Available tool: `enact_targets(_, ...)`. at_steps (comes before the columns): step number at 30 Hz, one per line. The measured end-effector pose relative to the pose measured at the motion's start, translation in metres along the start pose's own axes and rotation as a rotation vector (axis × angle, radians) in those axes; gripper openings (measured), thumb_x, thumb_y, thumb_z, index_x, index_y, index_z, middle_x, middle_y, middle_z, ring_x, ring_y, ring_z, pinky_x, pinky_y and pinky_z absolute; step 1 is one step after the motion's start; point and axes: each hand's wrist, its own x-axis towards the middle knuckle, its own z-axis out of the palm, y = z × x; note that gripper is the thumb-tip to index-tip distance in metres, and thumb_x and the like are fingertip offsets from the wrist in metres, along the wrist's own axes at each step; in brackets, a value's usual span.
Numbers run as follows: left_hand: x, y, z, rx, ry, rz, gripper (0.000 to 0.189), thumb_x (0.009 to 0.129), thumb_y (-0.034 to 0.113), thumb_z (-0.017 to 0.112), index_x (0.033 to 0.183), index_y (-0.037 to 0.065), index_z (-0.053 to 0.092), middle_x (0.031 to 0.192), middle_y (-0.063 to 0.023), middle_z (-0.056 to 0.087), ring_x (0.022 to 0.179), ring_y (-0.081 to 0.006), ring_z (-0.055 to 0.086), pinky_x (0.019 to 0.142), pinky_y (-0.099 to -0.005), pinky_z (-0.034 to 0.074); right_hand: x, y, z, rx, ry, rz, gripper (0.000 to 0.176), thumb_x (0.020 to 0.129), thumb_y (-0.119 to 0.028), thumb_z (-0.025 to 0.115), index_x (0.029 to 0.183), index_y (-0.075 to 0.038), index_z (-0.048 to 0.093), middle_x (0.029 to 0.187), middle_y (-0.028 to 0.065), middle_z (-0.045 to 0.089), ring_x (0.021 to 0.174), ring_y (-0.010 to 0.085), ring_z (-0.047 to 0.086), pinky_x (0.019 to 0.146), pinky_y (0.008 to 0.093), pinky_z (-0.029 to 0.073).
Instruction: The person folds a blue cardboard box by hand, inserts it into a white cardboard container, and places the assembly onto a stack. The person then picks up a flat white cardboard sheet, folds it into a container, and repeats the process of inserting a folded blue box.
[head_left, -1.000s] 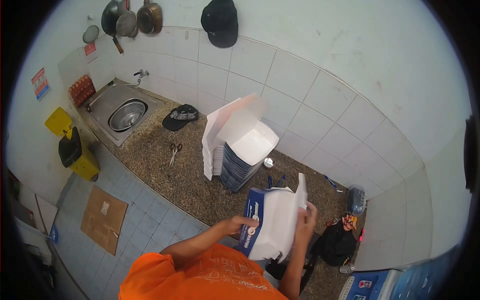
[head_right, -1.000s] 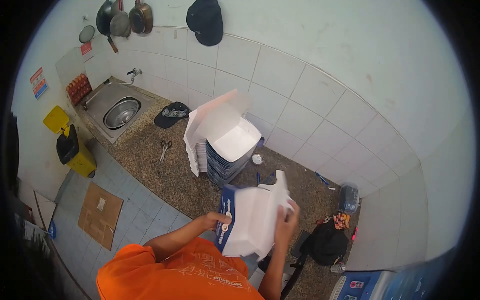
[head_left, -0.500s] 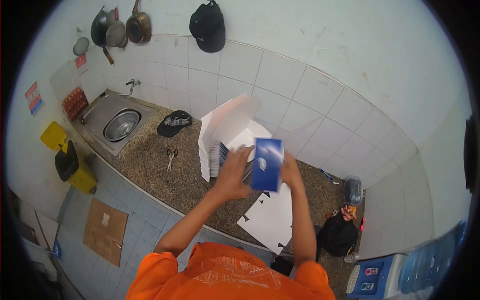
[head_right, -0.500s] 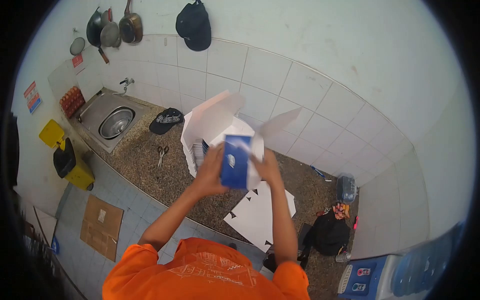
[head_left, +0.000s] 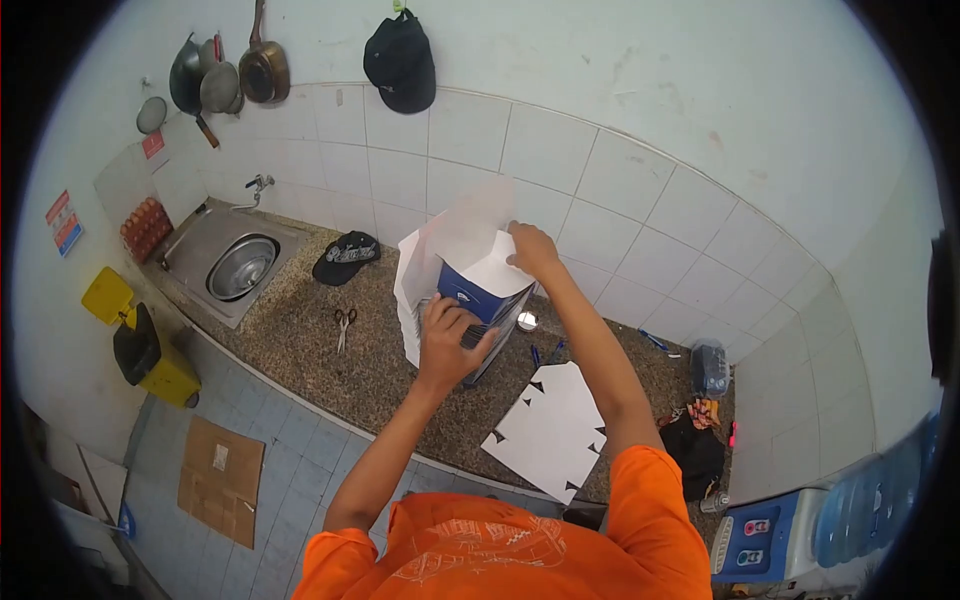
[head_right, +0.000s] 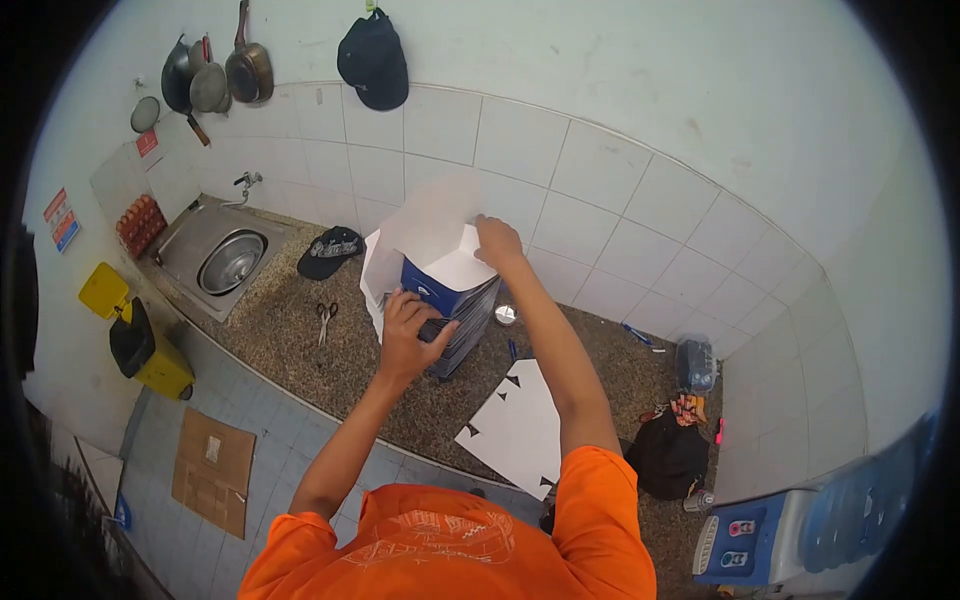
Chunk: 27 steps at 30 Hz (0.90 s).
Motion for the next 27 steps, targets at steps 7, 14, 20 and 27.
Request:
enact_targets(7, 0.006, -0.004, -0.002, 0.039, -0.105, -0.163, 0.027, 0.073, 0.026, 0.090, 0.069, 0.005, 0.074, 0.080, -0.0103, 0.072, 0.111, -0.0310, 0.058, 0.116, -0.0556, 0.028, -0.026, -0.016, -0.027, 0.099, 0.096, 0.107, 0.054, 0.075, -0.025, 0.084, 0.119, -0.008, 0.057, 0.115, 0.0163, 0.068, 0.107, 0.0400, 0.066, 0.089, 0.0482, 0.054)
enact_targets(14, 0.013, 0.004, -0.010, 0.075, -0.176, -0.267, 0.025, 0.074, 0.031, 0.088, 0.068, 0.009, 0.077, 0.080, -0.0053, 0.074, 0.115, -0.0300, 0.057, 0.112, -0.0512, 0.022, -0.105, -0.076, -0.085, 0.455, -0.392, -0.264, 0.040, 0.089, -0.033, 0.074, 0.114, -0.002, 0.072, 0.111, 0.0178, 0.073, 0.105, 0.0376, 0.067, 0.092, 0.0463, 0.053)
enact_targets(20, 0.006, 0.008, -0.001, 0.097, -0.137, -0.260, 0.023, 0.075, 0.030, 0.087, 0.069, 0.011, 0.076, 0.083, -0.0025, 0.074, 0.115, -0.0289, 0.057, 0.108, -0.0506, 0.023, -0.123, -0.076, -0.051, 0.424, 0.046, -0.299, 0.024, 0.088, -0.023, 0.074, 0.097, -0.001, 0.072, 0.082, 0.0182, 0.070, 0.075, 0.0409, 0.067, 0.069, 0.0452, 0.053)
enact_targets(27, 0.003, 0.021, -0.016, 0.344, -0.025, -0.221, 0.034, 0.073, 0.047, 0.087, 0.083, 0.016, 0.076, 0.094, -0.0012, 0.068, 0.108, -0.0260, 0.058, 0.103, -0.0491, 0.029, -0.125, -0.076, -0.056, 0.430, 0.051, -0.373, 0.021, 0.089, -0.023, 0.073, 0.093, -0.002, 0.071, 0.079, 0.0198, 0.068, 0.072, 0.0405, 0.065, 0.066, 0.0464, 0.051)
